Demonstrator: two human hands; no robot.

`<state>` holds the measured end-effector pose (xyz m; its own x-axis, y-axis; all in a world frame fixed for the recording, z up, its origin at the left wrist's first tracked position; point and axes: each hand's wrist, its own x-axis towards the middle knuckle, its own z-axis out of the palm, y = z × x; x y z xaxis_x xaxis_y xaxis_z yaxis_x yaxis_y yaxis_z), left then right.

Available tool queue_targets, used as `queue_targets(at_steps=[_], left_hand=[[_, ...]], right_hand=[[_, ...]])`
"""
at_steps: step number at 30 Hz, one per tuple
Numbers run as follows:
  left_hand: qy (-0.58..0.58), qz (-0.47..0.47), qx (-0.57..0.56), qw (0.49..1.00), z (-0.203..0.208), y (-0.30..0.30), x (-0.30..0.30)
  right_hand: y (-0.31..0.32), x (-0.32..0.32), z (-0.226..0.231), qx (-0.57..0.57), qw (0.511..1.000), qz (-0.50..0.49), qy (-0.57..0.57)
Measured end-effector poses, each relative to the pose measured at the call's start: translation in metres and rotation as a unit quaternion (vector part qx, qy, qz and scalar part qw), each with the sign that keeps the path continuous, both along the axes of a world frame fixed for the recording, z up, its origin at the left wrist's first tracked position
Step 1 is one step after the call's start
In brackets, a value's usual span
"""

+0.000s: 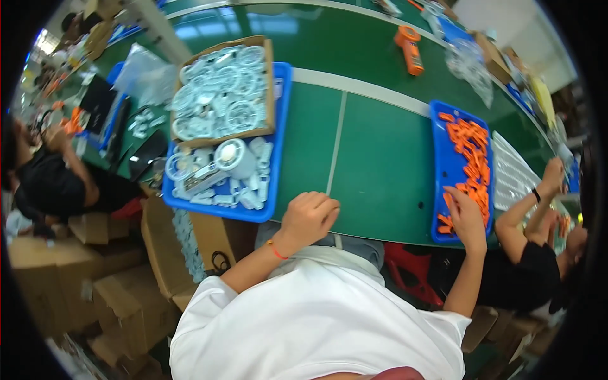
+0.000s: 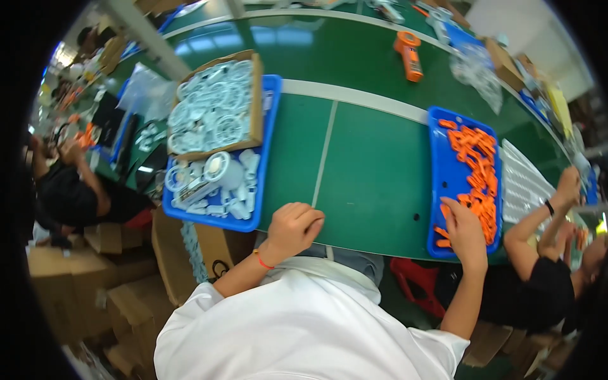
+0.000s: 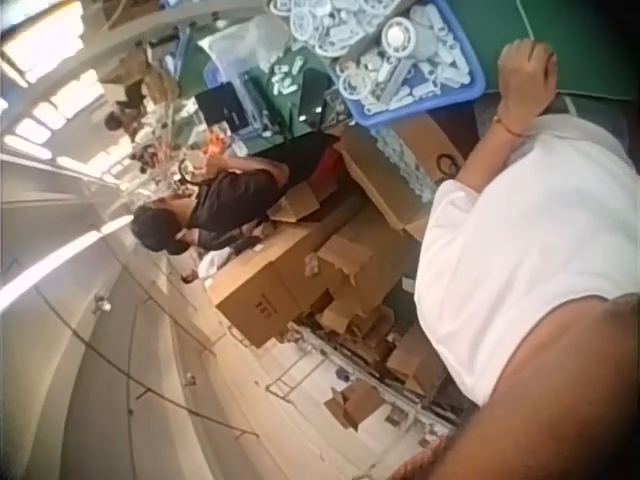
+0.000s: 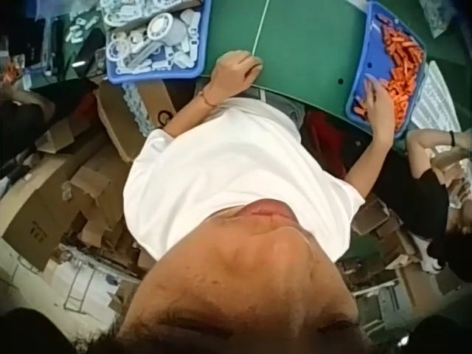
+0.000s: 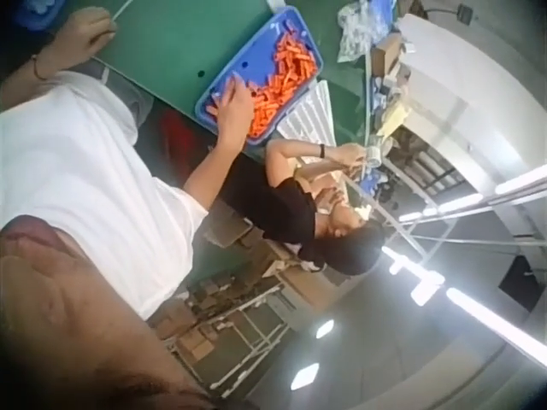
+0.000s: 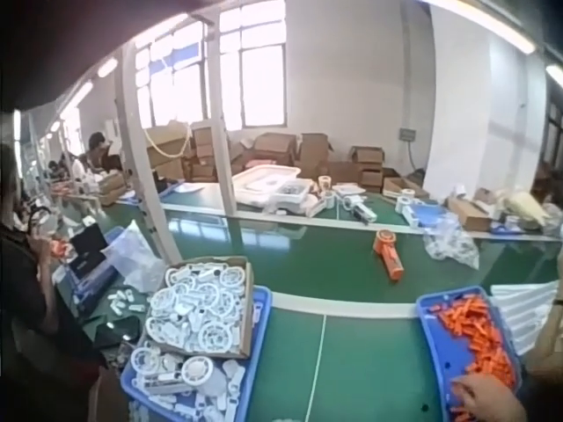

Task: Assembling and testing plastic toy handheld fans at a factory workstation.

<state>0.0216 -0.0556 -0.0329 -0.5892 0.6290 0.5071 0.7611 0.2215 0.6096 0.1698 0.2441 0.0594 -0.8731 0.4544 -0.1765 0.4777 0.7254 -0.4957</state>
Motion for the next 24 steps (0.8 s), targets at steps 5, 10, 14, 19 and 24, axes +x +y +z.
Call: queue_targets(at_steps=[5, 10, 14, 19, 24], left_hand=[[0.006, 0.0, -0.014, 1.0, 0.001, 0.0, 0.0], [-0.043, -0.006, 0.007, 0.999, 0.002, -0.007, 0.007], [-0.284, 0.012, 0.115, 0.952, 0.008, -0.002, 0.01], [-0.345, 0.042, 0.098, 0.932, 0.008, 0.016, -0.004], [-0.26, 0.017, 0.073, 0.963, 0.007, 0.026, -0.007]], right_hand=[[0.007, 0.006, -0.016, 0.401, 0.909, -0.046, 0.106], [-0.051, -0.023, -0.018, 0.087, 0.973, 0.052, 0.207], [-0.097, -0.043, -0.031, 0.011, 0.946, 0.233, 0.224], [-0.135, -0.059, -0.055, -0.077, 0.923, 0.283, 0.25], [-0.148, -0.055, -0.095, 0.002, 0.909, 0.258, 0.327]])
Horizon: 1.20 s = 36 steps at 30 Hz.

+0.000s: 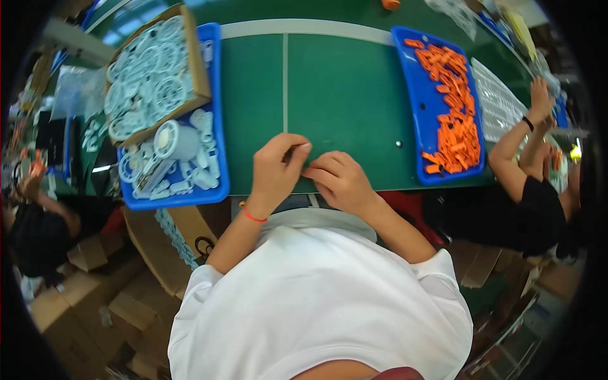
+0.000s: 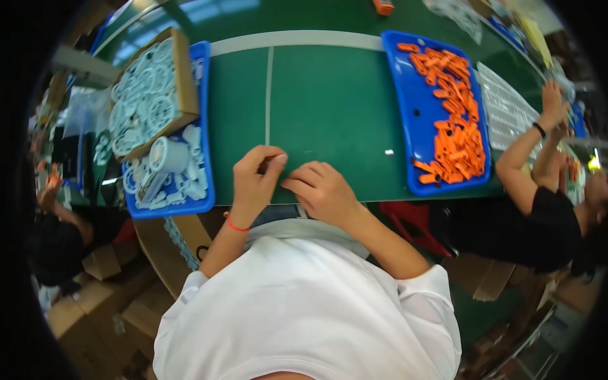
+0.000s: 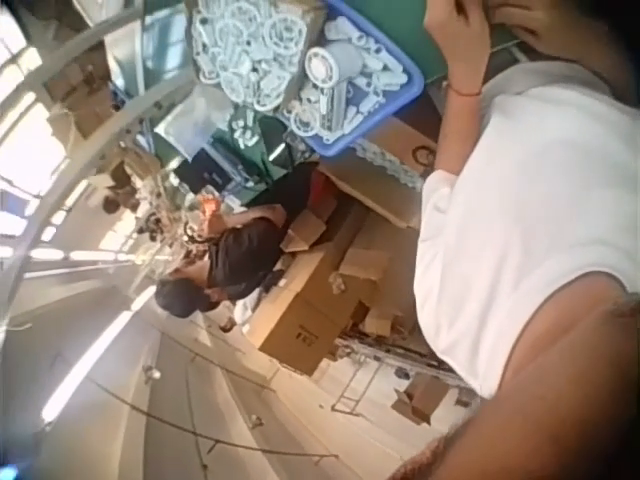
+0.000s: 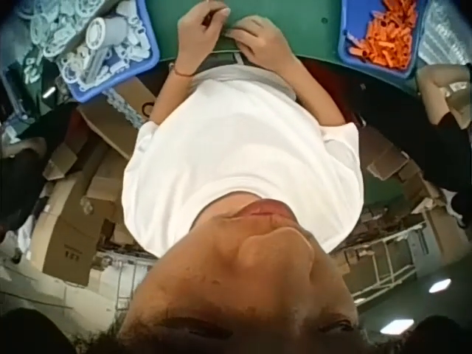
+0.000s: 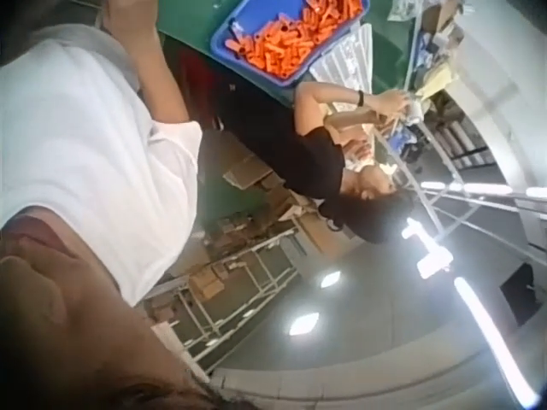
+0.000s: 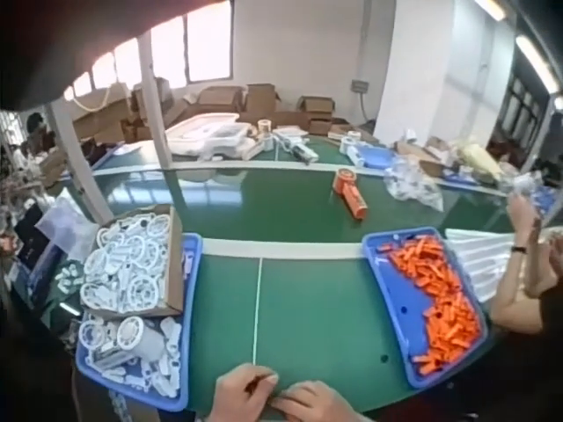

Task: Assembling and testing plastic toy handheld fans at a factory workstation.

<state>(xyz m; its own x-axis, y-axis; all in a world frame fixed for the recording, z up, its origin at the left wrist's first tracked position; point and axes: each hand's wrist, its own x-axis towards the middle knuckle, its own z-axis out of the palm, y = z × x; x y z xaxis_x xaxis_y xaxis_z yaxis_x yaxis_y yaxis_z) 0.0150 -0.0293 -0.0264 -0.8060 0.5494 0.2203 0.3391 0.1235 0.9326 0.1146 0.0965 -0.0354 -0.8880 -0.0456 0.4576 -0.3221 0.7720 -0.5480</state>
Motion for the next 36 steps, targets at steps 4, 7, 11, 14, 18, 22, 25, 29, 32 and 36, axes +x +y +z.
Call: queue_targets(at_steps=[4, 7, 11, 14, 18, 22, 25, 29, 32, 36], left_hand=[[-0.008, -0.044, -0.022, 0.999, -0.004, 0.0, -0.002], [-0.028, -0.04, -0.033, 0.998, -0.005, -0.002, -0.001], [-0.009, -0.023, -0.022, 0.999, 0.002, 0.002, 0.005], [0.003, -0.017, -0.018, 1.0, -0.003, 0.002, 0.004], [0.032, -0.029, -0.027, 0.999, -0.007, -0.001, 0.004], [0.03, -0.01, -0.03, 0.999, -0.005, 0.0, 0.005], [-0.015, -0.025, -0.003, 1.0, -0.005, -0.003, 0.005], [-0.077, -0.012, 0.162, 0.984, 0.016, -0.008, -0.001], [0.167, 0.004, 0.248, 0.954, 0.091, -0.028, -0.011], [0.262, 0.064, 0.112, 0.956, 0.132, -0.061, -0.043]], right_hand=[[0.005, 0.003, 0.001, -0.061, 0.998, -0.025, -0.015], [0.008, 0.009, 0.011, -0.079, 0.996, 0.008, -0.035], [0.012, 0.022, 0.014, -0.113, 0.99, 0.001, -0.087], [0.008, 0.019, 0.008, -0.107, 0.991, -0.017, -0.072], [0.003, 0.016, 0.005, -0.056, 0.997, -0.035, -0.036], [0.003, 0.016, 0.002, -0.055, 0.997, -0.035, -0.033], [0.002, 0.016, 0.001, -0.043, 0.998, -0.041, -0.02], [0.0, 0.015, 0.0, -0.036, 0.998, -0.043, -0.012], [0.0, 0.017, -0.005, -0.034, 0.998, -0.051, -0.012], [-0.001, 0.01, -0.001, -0.029, 0.999, -0.044, 0.001]])
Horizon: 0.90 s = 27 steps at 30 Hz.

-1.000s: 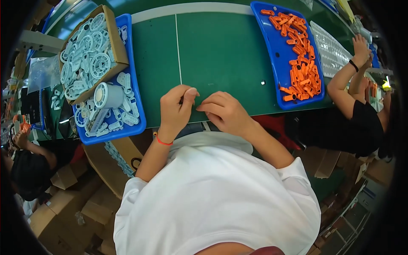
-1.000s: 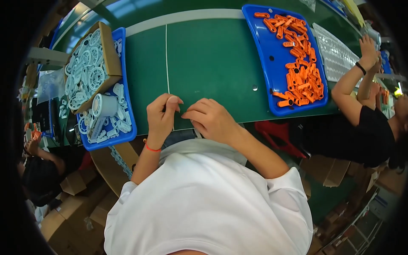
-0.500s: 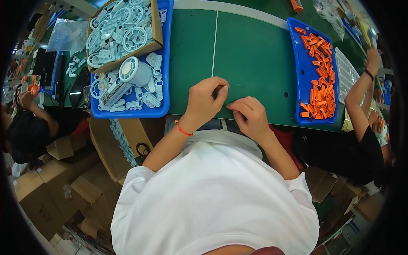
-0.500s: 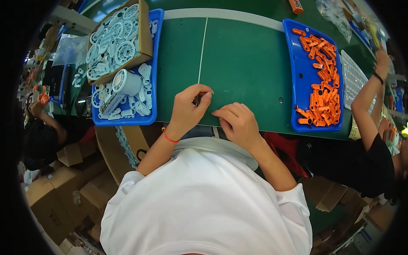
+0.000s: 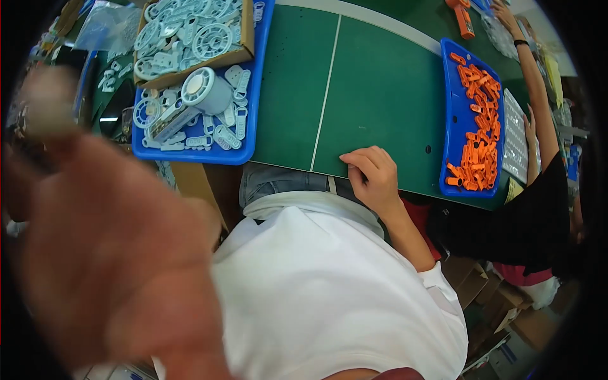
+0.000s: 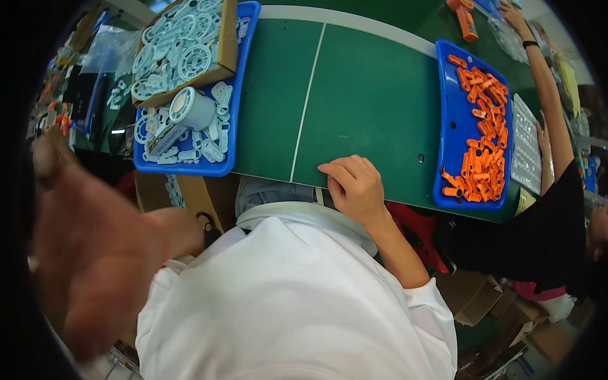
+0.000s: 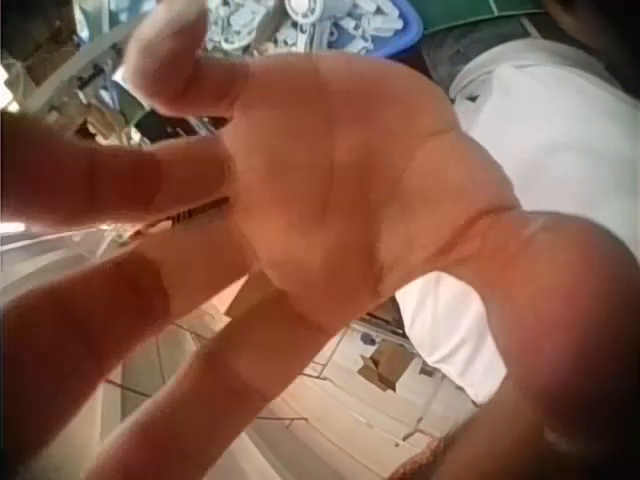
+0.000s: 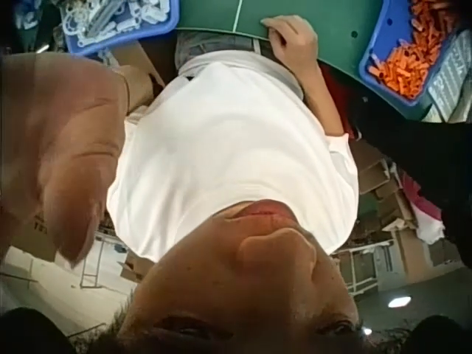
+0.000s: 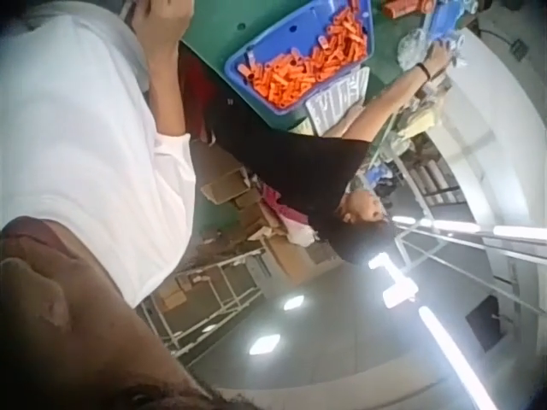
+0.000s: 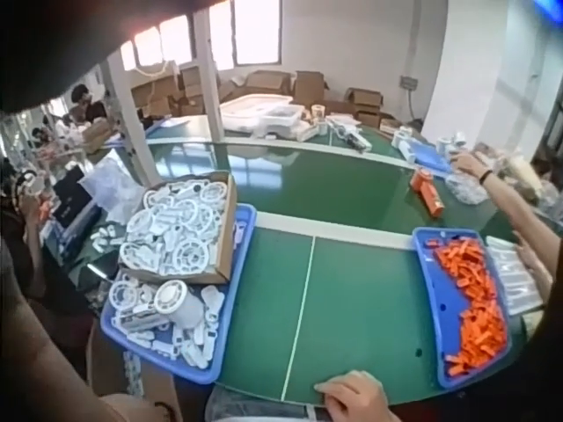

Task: Assembling and testing plastic toy handheld fans at a factory workstation.

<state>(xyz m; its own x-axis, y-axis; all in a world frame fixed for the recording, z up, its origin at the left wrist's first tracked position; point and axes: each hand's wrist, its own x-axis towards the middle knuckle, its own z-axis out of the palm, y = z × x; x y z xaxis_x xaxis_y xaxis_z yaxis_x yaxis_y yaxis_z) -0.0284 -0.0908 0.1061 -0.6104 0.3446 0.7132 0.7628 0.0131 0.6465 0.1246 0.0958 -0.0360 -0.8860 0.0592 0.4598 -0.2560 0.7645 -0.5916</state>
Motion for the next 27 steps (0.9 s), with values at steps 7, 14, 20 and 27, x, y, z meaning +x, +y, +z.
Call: queue_targets(at_steps=[7, 14, 20, 27], left_hand=[[0.085, 0.028, 0.063, 0.994, 0.028, -0.05, 0.025], [0.233, 0.033, 0.14, 0.962, 0.059, -0.068, 0.029], [0.254, 0.051, 0.19, 0.947, 0.065, -0.069, 0.03], [0.279, 0.027, 0.263, 0.923, 0.072, -0.062, 0.015]], right_hand=[[0.001, -0.002, 0.006, -0.005, 1.0, 0.0, -0.009], [-0.002, 0.006, 0.009, -0.007, 1.0, 0.007, -0.016], [0.001, 0.005, 0.008, 0.007, 1.0, -0.006, -0.014], [-0.004, 0.0, 0.006, -0.001, 1.0, -0.002, -0.008]])
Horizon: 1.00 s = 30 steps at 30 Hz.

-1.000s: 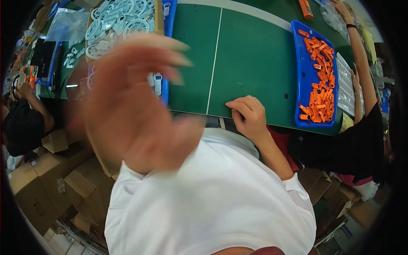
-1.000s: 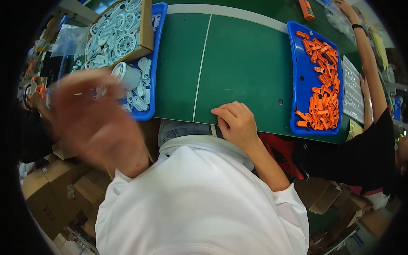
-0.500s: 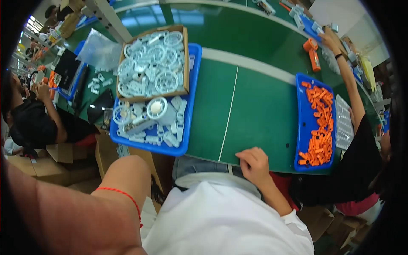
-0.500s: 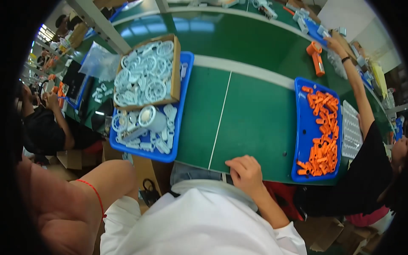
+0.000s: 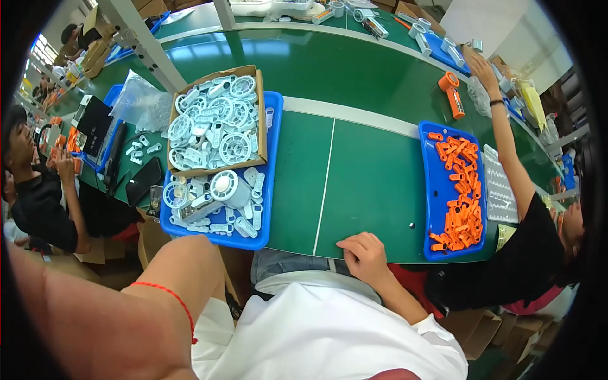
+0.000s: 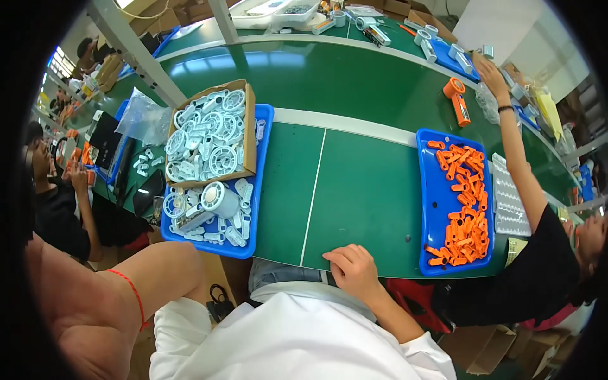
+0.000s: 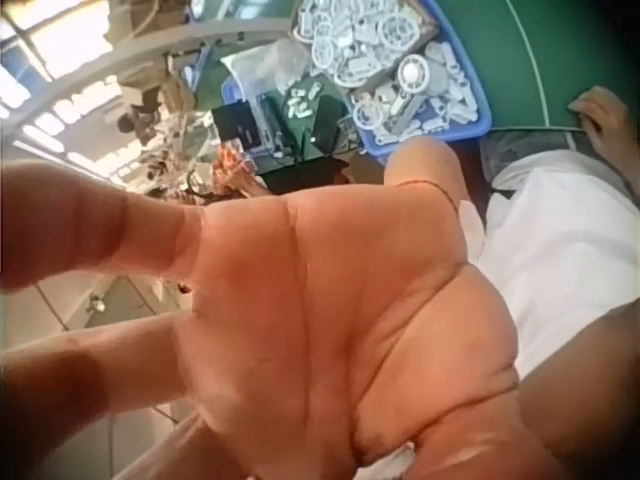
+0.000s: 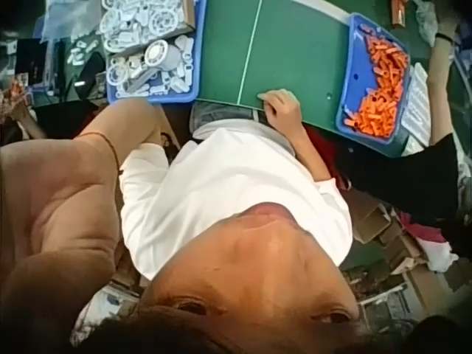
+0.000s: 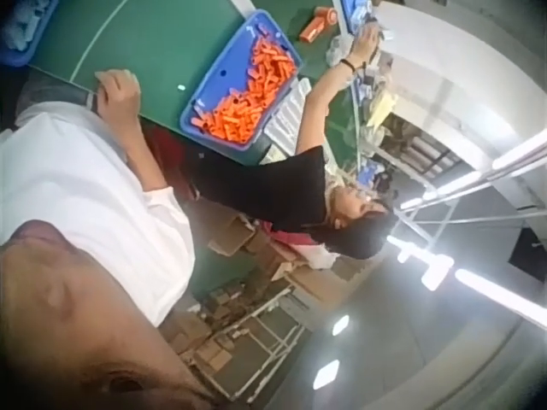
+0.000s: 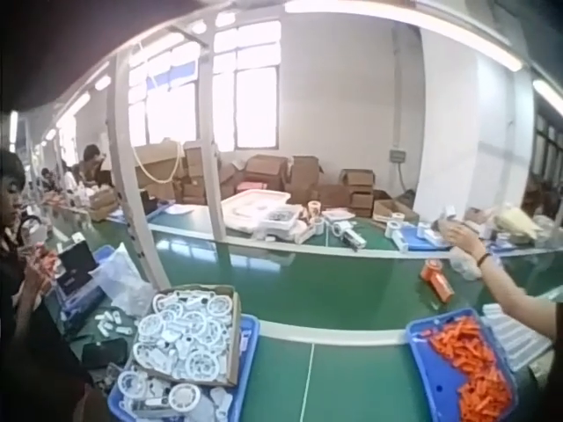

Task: Assembling and testing plastic toy handheld fans at a factory workstation.

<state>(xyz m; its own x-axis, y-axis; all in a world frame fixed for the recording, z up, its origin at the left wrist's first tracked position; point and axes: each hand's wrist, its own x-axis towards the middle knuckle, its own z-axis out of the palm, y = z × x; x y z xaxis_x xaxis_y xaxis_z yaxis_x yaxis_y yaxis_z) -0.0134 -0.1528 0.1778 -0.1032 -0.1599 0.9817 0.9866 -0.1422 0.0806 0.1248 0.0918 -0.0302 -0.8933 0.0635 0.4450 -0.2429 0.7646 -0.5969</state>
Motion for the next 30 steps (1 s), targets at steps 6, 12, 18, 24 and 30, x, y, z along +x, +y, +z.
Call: queue_targets(at_steps=[6, 12, 18, 24, 30], left_hand=[[0.029, -0.011, 0.04, 0.999, 0.023, 0.097, -0.032], [-0.459, -0.113, -0.328, 0.818, -0.16, 0.135, -0.001], [-0.586, -0.005, -0.323, 0.743, -0.197, 0.196, -0.031], [-0.509, 0.111, -0.331, 0.787, -0.202, 0.255, -0.072], [-0.353, 0.228, -0.375, 0.826, -0.224, 0.285, -0.104]], right_hand=[[0.007, 0.005, -0.001, 0.006, 1.0, -0.019, -0.006], [0.004, 0.006, 0.004, 0.002, 1.0, 0.006, -0.009], [0.005, 0.001, 0.005, -0.08, 0.996, -0.005, -0.031], [0.001, -0.004, 0.007, -0.05, 0.998, -0.006, -0.03], [0.003, 0.002, 0.006, -0.061, 0.998, -0.01, -0.031]])
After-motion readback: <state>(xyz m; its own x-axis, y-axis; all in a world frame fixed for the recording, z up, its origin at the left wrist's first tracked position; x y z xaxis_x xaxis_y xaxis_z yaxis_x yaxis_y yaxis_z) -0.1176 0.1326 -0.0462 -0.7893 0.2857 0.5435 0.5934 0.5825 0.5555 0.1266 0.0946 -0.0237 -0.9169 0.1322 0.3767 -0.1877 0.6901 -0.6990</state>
